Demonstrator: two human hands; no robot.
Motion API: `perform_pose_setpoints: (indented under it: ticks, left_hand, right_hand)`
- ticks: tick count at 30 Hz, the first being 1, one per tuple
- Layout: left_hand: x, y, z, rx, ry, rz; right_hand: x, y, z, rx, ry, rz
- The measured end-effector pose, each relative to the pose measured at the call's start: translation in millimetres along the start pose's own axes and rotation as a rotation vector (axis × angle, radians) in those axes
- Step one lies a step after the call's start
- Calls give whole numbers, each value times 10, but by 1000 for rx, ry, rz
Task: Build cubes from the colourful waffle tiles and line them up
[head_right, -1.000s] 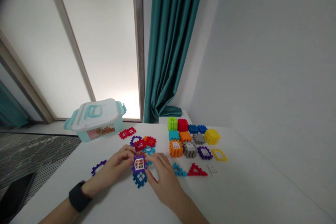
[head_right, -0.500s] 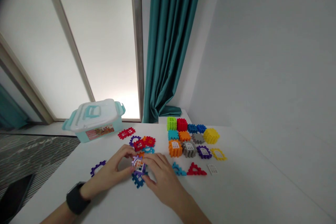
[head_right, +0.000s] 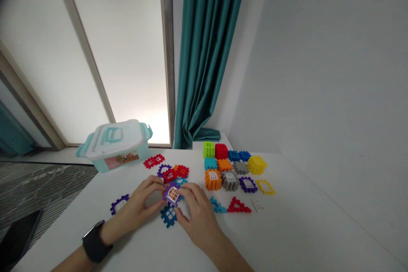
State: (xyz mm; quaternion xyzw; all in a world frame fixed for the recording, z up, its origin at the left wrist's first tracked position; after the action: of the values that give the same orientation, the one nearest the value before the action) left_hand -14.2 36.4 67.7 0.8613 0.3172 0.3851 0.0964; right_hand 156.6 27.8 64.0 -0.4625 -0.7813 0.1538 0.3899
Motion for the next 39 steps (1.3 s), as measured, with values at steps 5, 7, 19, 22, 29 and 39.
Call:
perform_pose_setpoints:
  ticks: [5, 7, 19, 22, 29, 39]
  left_hand:
    - [18, 3, -40, 7, 3, -4]
    - [22, -2, -51, -2, -18, -7]
    - [29, 50, -42, -36, -217, 9]
    - [25, 63, -45, -1, -226, 26]
    - [20, 68, -81, 53, -172, 31]
    - [21, 144, -36, 172, -75, 63]
  right_hand:
    - [-2, 11, 31, 5, -70, 14]
    - [-2, 4, 48, 10, -112, 7]
    - [-18, -13, 138, 4, -312, 28]
    - [-23, -18, 154, 4, -332, 24]
    - [-2, 14, 136, 19, -290, 18]
    - [10, -40, 23, 30, -143, -16]
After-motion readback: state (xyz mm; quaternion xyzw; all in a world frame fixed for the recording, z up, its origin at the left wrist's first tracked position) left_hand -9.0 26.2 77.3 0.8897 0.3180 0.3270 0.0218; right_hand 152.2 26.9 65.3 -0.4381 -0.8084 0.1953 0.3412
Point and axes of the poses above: each hand's wrist, its own x-axis towards the middle knuckle, its own z-axis out of the palm, y = z × x, the point moved 8 cm from there along x, towards the middle knuckle, and after that the axes turned 13 degrees about z, right-handed, at the moved point
